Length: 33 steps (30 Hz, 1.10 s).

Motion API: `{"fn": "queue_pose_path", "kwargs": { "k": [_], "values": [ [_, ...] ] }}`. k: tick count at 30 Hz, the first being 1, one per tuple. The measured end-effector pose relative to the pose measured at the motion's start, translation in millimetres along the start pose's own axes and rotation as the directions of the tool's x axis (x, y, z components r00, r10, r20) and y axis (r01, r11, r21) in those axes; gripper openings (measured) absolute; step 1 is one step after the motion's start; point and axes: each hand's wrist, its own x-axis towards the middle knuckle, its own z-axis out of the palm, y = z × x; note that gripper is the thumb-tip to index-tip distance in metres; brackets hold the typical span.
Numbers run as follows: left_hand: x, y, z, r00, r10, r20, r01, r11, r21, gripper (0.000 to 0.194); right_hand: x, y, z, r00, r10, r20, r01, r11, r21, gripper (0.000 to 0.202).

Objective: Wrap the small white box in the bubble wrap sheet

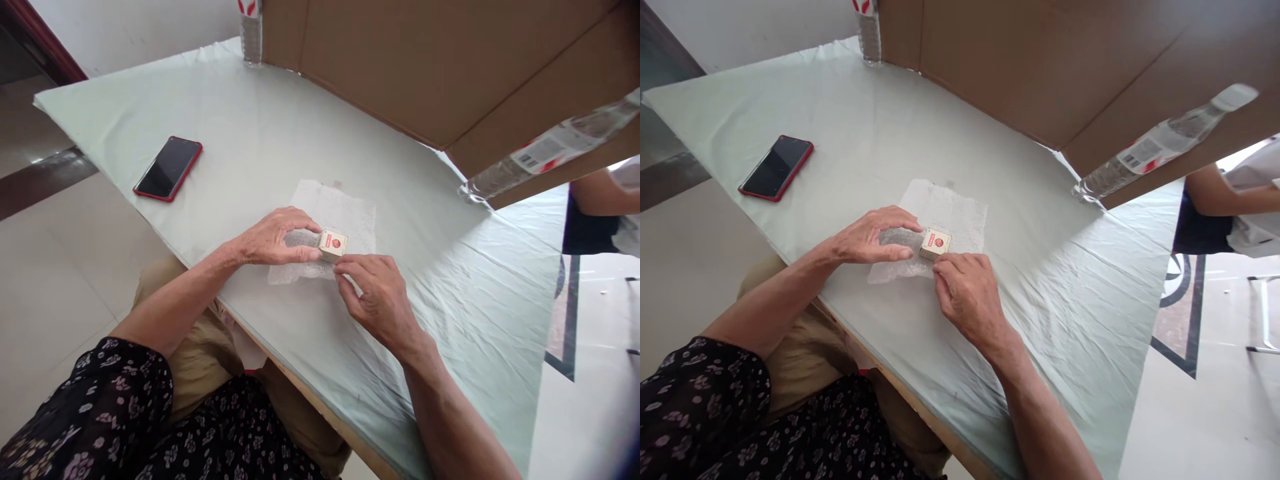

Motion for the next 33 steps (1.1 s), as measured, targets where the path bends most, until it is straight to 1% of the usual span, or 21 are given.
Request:
{"fn": "queue_pose_path", "kwargs": {
  "k": [2,3,5,6,8,9,10,12,15,17,20,26,31,33],
  "values": [
    [-0.8,6.3,-1.1,0.998,0.045,0.037,-0.044,0.999,-0.014,0.049,3.3,2.5,-0.3,0.994,0.049,-0.103,-0.046,0.998,0.030,0.015],
    [-0.8,8.8,0.1,0.997,0.062,0.043,-0.062,0.998,0.004,0.052,5.5,3.8,0.0,0.989,0.071,-0.132,-0.067,0.997,0.041,0.014],
    [0.4,12.4,6.0,0.998,0.067,0.009,-0.067,0.995,0.072,0.047,10.8,6.8,1.7,0.979,0.133,-0.152,-0.125,0.990,0.058,0.012],
    [1.5,13.8,10.4,0.998,0.051,-0.029,-0.048,0.994,0.103,0.039,13.5,8.8,3.0,0.974,0.171,-0.149,-0.162,0.984,0.071,0.011],
    [4.8,16.4,20.0,0.993,-0.010,-0.117,0.023,0.994,0.107,0.017,18.7,14.4,6.1,0.959,0.249,-0.132,-0.233,0.964,0.125,0.012],
    [6.7,17.7,24.4,0.988,-0.045,-0.150,0.057,0.995,0.078,0.013,21.0,17.9,7.7,0.950,0.286,-0.122,-0.264,0.949,0.170,0.012],
    [8.6,19.0,28.1,0.981,-0.078,-0.179,0.087,0.995,0.039,0.013,23.1,21.7,9.5,0.942,0.319,-0.107,-0.290,0.930,0.227,0.012],
    [12.1,21.0,32.7,0.967,-0.153,-0.204,0.144,0.988,-0.060,0.015,26.2,29.0,13.4,0.924,0.377,-0.061,-0.333,0.875,0.352,0.013],
    [14.8,20.4,33.8,0.947,-0.274,-0.166,0.237,0.948,-0.212,0.015,28.2,35.3,19.7,0.903,0.430,-0.020,-0.368,0.795,0.482,0.014],
    [14.6,18.2,32.7,0.940,-0.309,-0.146,0.260,0.923,-0.283,0.015,27.6,34.8,23.4,0.894,0.447,-0.031,-0.369,0.774,0.515,0.014],
    [12.5,15.6,32.2,0.943,-0.296,-0.151,0.236,0.917,-0.322,0.014,25.2,29.9,27.2,0.893,0.447,-0.050,-0.358,0.774,0.522,0.013],
    [9.9,16.9,34.9,0.946,-0.289,-0.148,0.227,0.915,-0.335,0.014,21.8,24.0,32.3,0.906,0.411,-0.096,-0.337,0.841,0.423,0.014],
    [10.8,16.9,34.0,0.942,-0.306,-0.140,0.242,0.905,-0.349,0.015,22.7,27.7,36.9,0.910,0.408,-0.072,-0.345,0.842,0.415,0.013],
    [11.4,15.8,33.3,0.935,-0.329,-0.134,0.264,0.895,-0.359,0.015,22.5,30.5,35.8,0.914,0.396,-0.085,-0.340,0.863,0.373,0.013]
  ]
}}
